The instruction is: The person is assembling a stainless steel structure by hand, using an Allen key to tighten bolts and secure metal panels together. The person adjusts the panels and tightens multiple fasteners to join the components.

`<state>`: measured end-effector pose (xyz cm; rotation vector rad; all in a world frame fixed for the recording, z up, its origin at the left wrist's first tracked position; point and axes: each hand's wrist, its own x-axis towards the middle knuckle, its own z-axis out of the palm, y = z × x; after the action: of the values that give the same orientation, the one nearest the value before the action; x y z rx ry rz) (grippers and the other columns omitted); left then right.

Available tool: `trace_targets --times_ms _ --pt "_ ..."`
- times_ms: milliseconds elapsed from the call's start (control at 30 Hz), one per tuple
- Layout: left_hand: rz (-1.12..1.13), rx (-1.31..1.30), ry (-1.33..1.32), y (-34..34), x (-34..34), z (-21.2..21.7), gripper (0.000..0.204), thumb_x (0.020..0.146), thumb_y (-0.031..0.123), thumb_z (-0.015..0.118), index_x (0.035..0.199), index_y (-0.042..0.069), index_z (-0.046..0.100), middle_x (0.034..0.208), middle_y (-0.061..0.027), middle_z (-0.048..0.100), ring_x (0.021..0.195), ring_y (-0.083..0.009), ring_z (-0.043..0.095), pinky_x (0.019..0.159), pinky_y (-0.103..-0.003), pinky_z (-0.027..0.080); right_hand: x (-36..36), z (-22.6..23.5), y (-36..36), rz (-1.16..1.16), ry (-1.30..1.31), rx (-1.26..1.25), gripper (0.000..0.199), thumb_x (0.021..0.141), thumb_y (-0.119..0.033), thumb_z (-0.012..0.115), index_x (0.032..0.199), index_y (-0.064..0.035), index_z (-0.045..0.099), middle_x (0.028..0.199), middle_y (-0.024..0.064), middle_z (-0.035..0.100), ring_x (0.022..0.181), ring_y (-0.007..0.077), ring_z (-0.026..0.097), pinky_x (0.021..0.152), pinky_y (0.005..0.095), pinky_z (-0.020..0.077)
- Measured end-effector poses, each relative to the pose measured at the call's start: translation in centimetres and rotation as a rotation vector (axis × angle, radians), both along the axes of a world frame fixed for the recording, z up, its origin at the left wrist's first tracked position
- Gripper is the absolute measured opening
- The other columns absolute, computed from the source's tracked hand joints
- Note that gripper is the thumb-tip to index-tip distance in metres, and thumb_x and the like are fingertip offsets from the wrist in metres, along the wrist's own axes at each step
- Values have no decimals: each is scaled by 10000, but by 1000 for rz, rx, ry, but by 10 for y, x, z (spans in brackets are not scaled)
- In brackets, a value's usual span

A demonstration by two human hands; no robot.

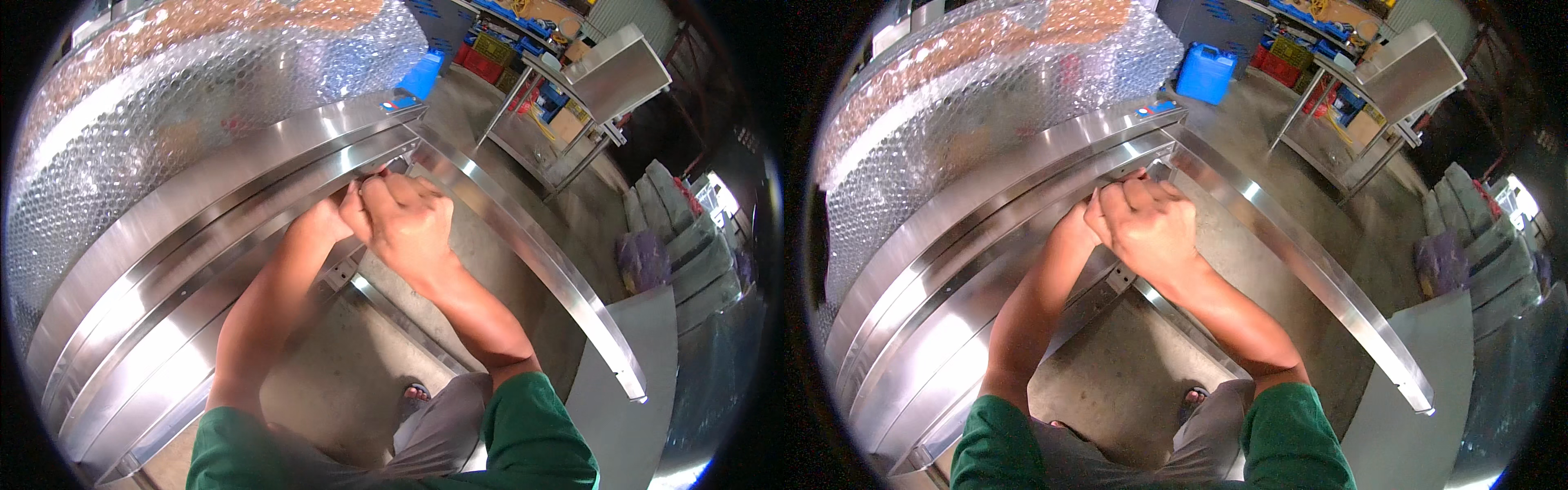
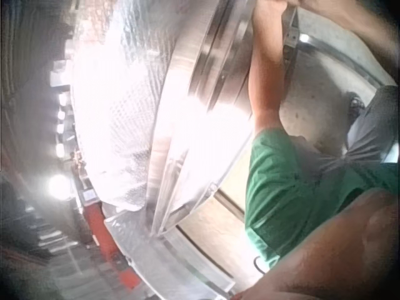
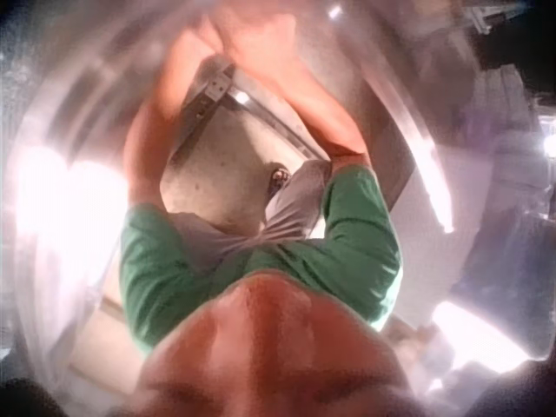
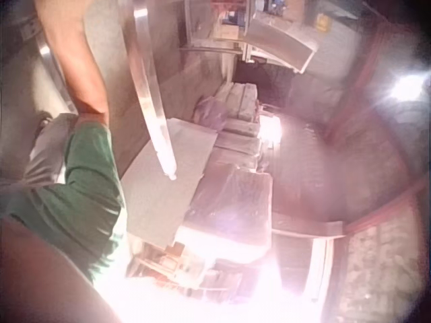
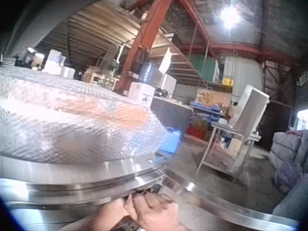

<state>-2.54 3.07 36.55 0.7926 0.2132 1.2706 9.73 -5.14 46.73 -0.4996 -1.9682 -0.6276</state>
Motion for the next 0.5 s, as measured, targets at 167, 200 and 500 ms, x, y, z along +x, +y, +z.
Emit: trace_targets --times_ms 167,200,500 --pt "111 -147 118 -13 -6 23 127 868 154 776 905 86 675 845 -16 659 808 -139 642 740 -292 552 2 -3 4 29 23 42 245 780 -137 730 636 -96 536 569 48 522 457 229 552 455 340 467" --pt "178 -119 116 -17 -6 25 127 862 147 783 887 89 673 833 -15 656 787 -140 636 716 -291 547 1 -4 4 13 -16 19 249 781 -143 729 634 -98 534 565 47 516 460 225 556 457 340 468" --pt "229 -33 370 -25 -9 40 188 879 184 767 983 84 647 899 -25 655 821 -135 613 741 -276 514 8 -7 0 -25 -71 -93 246 754 -191 732 647 -120 522 568 34 520 492 212 584 478 350 479"
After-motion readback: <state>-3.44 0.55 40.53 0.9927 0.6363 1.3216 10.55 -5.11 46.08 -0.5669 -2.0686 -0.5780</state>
